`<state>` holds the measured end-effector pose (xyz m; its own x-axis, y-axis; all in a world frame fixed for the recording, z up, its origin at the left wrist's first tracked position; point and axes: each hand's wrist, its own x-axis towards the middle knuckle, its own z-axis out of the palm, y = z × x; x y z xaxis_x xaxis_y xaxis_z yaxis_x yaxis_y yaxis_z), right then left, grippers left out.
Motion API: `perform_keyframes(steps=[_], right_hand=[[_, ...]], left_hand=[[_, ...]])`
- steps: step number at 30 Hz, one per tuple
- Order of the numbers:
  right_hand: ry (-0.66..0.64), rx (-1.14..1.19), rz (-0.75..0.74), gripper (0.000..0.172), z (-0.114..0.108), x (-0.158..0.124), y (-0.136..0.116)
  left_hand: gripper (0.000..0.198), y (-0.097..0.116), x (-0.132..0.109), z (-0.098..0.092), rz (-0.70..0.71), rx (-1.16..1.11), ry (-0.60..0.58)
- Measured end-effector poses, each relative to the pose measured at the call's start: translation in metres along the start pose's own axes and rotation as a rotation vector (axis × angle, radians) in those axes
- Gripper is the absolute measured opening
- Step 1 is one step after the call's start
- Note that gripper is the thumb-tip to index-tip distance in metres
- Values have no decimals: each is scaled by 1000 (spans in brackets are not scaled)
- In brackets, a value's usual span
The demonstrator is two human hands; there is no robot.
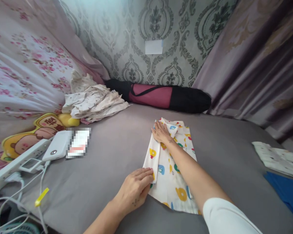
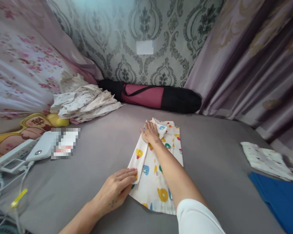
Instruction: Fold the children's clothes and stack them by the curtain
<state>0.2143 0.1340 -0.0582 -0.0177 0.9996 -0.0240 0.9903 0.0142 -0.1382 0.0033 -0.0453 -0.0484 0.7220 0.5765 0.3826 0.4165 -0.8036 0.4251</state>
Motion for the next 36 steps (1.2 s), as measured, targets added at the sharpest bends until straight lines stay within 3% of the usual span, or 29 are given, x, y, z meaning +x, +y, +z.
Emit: perform_keyframes(steps=[8,12,16,21,26,31,36], right_hand=[[-19,18,0,64,1,1,3],[-107,30,7,65,-8,4,1],[4,38,-30,66,-12,5,-7],[18,11,-2,69,5,5,-15],[52,4,-18,68,14,6,-13],[50,38,-19,66,7,6,-13],[132,89,-109,67,-2,-30,-32]], left_hand=[[26,3,0,-4,-12,-27,33],[24,7,1,-9,60,-107,20],[29,8,1,-12,124,-177,121],[30,1,-1,-11,-83,-143,358],[24,-3,-3,-7,-189,-132,386],[17,-4,-2,-8,-260,-99,434],[14,-5,-3,-10,-371,-71,514]])
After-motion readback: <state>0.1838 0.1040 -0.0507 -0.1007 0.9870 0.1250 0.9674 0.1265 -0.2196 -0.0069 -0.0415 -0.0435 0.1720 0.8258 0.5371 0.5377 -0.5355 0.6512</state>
